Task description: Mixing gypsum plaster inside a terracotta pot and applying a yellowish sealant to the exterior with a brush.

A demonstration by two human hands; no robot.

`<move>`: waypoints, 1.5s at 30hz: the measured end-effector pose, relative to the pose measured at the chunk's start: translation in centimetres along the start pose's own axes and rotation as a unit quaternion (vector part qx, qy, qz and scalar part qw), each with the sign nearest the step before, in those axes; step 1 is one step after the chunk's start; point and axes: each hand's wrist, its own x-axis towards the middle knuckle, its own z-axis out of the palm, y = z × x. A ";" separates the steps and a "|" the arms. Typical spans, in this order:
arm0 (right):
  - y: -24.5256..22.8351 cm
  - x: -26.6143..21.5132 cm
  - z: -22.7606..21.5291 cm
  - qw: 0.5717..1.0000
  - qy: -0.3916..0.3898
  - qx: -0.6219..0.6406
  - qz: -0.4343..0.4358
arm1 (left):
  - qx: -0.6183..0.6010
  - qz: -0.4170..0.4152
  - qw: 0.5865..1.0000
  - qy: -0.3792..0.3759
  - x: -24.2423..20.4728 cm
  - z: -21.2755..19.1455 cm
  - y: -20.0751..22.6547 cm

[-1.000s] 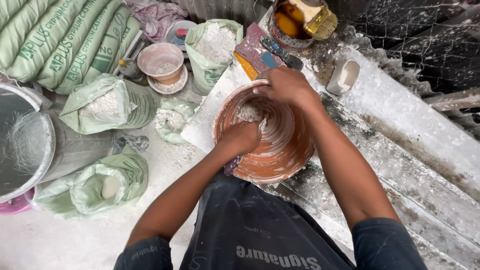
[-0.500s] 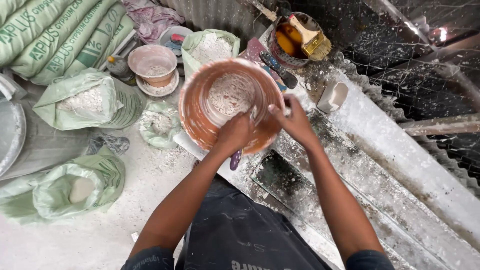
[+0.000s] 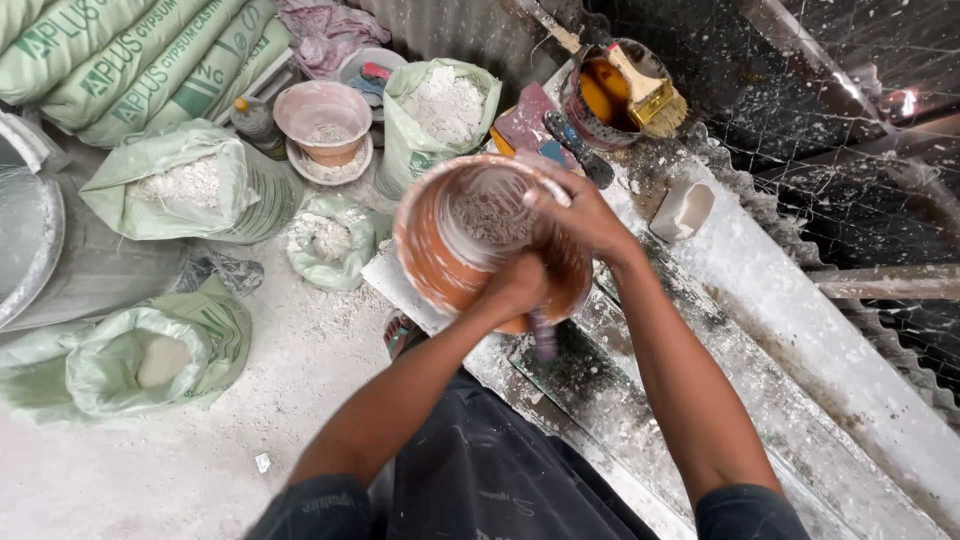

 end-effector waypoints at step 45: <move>0.3 3.7 0.5 0.974 0.032 0.193 0.118 | -0.293 -0.200 0.931 -0.086 6.0 -7.8 -0.9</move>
